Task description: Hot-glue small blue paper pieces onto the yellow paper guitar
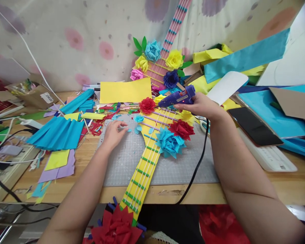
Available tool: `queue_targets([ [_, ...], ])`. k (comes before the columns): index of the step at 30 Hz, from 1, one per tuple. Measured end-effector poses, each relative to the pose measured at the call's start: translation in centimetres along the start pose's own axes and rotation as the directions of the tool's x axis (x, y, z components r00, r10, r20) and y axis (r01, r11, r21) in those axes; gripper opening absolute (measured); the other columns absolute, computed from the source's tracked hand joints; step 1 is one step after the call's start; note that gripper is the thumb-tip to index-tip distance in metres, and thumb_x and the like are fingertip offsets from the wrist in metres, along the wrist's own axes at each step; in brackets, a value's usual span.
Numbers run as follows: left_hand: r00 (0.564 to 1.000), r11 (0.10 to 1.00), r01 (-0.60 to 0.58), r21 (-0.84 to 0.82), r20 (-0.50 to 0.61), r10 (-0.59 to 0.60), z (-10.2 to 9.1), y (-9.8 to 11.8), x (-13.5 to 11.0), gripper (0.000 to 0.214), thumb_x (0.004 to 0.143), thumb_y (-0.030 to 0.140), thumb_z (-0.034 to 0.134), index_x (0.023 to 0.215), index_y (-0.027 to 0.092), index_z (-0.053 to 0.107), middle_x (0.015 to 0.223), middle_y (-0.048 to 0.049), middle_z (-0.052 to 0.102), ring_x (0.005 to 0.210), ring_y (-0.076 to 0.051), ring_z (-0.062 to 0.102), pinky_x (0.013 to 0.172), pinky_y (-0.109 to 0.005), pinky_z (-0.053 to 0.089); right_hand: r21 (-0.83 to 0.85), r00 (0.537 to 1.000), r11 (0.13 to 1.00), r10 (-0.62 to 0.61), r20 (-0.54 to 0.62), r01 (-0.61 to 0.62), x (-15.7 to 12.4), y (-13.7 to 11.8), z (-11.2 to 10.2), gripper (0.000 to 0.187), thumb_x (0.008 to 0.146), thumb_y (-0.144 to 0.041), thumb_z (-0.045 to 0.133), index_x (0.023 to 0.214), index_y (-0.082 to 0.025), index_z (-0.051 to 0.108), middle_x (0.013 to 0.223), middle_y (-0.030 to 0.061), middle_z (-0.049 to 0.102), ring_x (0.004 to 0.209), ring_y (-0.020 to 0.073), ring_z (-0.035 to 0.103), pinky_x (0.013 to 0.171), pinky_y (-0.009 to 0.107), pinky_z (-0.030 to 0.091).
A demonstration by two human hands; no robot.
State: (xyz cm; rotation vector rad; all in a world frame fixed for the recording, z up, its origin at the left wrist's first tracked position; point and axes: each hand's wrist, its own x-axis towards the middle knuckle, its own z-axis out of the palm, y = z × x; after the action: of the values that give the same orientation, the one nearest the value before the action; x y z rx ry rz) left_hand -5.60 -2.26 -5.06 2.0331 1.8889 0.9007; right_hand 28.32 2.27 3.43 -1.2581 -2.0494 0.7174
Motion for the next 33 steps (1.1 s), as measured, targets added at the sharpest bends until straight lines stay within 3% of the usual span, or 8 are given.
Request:
queue_targets([
  [5,0.999,0.999,0.043,0.027,0.027,-0.044,-0.4,-1.3,0.1,0.013,0.073,0.029,0.069,0.082,0.02,0.069,0.091,-0.0055,0.068,0.081,-0.02,0.056,0.079,-0.035,0.044,-0.081,0.998,0.995,0.056,0.039,-0.052,0.2,-0.2,-0.1,0.06,0.065,-0.069,0.066,0.095,-0.018,0.069,0.077,0.0068,0.067,0.072,0.0227,0.062,0.065,0.036,0.049],
  [13,0.994,0.997,0.04,0.07,0.103,-0.047,-0.1,-0.4,0.2,0.006,0.072,0.027,0.071,0.075,0.022,0.07,0.088,-0.0046,0.067,0.089,-0.022,0.057,0.085,-0.037,0.042,-0.071,0.995,0.996,0.062,0.072,-0.057,0.3,-0.5,0.8,0.056,0.065,-0.068,0.066,0.091,-0.019,0.071,0.076,0.0065,0.067,0.076,0.0244,0.062,0.068,0.038,0.049],
  [21,0.993,0.996,0.075,0.056,0.084,-0.079,-0.1,-0.4,0.1,0.005,0.072,0.025,0.069,0.071,0.021,0.067,0.082,-0.0033,0.066,0.082,-0.02,0.055,0.079,-0.034,0.043,-0.089,0.99,0.994,0.075,0.115,-0.065,0.4,-0.6,1.0,0.05,0.065,-0.068,0.065,0.077,-0.019,0.067,0.069,0.0038,0.064,0.069,0.0213,0.058,0.064,0.036,0.047],
  [33,0.994,0.995,0.076,0.059,0.08,-0.081,0.3,-1.0,0.1,0.009,0.072,0.028,0.067,0.076,0.021,0.07,0.08,-0.0046,0.066,0.08,-0.02,0.055,0.079,-0.035,0.044,-0.022,0.995,0.999,0.028,0.1,-0.026,0.3,-0.9,1.0,0.051,0.066,-0.064,0.068,0.091,-0.02,0.069,0.073,0.0048,0.069,0.073,0.0238,0.063,0.069,0.039,0.051],
])
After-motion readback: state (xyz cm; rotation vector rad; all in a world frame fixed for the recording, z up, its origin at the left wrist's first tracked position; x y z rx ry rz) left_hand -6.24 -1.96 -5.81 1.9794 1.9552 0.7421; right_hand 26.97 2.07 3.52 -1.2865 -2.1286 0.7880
